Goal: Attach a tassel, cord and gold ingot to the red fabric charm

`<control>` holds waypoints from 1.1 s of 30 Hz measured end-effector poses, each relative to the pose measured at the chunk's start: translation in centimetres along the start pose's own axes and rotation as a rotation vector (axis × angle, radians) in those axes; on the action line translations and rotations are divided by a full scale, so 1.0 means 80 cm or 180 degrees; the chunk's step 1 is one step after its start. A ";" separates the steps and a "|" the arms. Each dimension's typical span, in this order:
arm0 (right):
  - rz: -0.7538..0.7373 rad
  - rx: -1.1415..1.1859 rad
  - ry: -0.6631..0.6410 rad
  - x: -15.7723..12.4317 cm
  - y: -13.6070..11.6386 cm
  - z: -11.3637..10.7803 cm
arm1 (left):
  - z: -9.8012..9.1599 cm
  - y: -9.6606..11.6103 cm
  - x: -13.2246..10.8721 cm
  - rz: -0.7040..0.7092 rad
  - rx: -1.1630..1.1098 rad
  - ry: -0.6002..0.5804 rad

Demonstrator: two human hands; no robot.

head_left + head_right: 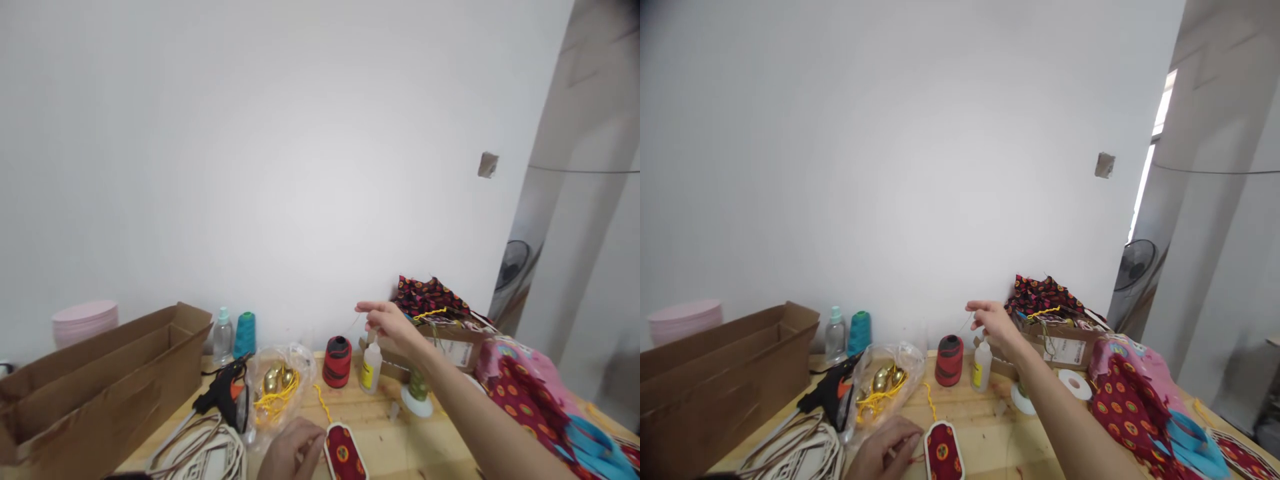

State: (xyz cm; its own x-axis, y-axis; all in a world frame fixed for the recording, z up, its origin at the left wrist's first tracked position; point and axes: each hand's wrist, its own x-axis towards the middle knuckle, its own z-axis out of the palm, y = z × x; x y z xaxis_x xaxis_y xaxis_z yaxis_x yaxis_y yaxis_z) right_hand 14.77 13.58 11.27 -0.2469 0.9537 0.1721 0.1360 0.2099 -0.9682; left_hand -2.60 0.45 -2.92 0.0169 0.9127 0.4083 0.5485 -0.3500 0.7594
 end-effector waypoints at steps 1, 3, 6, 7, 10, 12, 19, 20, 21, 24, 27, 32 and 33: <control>-0.0038 -0.0084 -0.0031 -0.004 0.002 0.005 | 0.001 0.003 0.001 0.0003 -0.0064 0.0032; -0.0152 -0.0260 -0.0138 -0.012 -0.001 0.014 | 0.001 0.011 0.005 0.0062 -0.0122 0.0131; -0.0357 -0.0602 -0.0418 -0.029 -0.014 0.023 | -0.003 0.028 0.020 0.0168 -0.0057 0.0337; -0.0408 -0.0760 -0.0547 -0.037 -0.019 0.023 | -0.005 0.033 0.027 0.0164 -0.0046 0.0429; -0.0470 -0.1412 -0.0901 -0.056 -0.022 0.021 | -0.013 0.045 0.048 0.0077 -0.0189 0.0665; -0.0499 -0.1919 -0.0793 -0.060 -0.012 0.021 | -0.016 0.044 0.058 0.0005 -0.0335 0.0756; -0.0456 -0.2932 0.0197 -0.022 0.061 0.060 | -0.001 0.020 0.066 -0.0201 -0.0846 0.1150; -0.0441 -0.2945 0.0247 -0.017 0.070 0.068 | 0.000 0.018 0.066 -0.0212 -0.0882 0.1133; -0.0431 -0.2932 0.0279 -0.013 0.078 0.074 | 0.000 0.016 0.066 -0.0224 -0.0910 0.1100; -0.0490 -0.2787 0.0355 -0.010 0.088 0.084 | -0.004 0.007 0.062 -0.0222 -0.1011 0.1144; -0.0703 -0.2530 0.0378 -0.019 0.084 0.081 | -0.010 -0.004 0.056 -0.0278 -0.1271 0.1416; -0.1480 -0.1446 -0.0196 -0.064 0.052 0.063 | -0.018 0.007 0.050 -0.0909 -0.1960 0.1521; -0.1651 -0.1320 -0.0266 -0.076 0.044 0.059 | -0.018 0.015 0.051 -0.1113 -0.2120 0.1420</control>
State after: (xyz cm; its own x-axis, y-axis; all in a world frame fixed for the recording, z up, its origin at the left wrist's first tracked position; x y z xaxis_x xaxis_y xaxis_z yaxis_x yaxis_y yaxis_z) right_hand 12.22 7.51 5.93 -0.4509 0.6904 0.5658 0.3330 0.7182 -0.6110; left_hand -3.11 3.43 0.38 -0.4663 0.8717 0.1510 -0.1440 -0.2432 0.9592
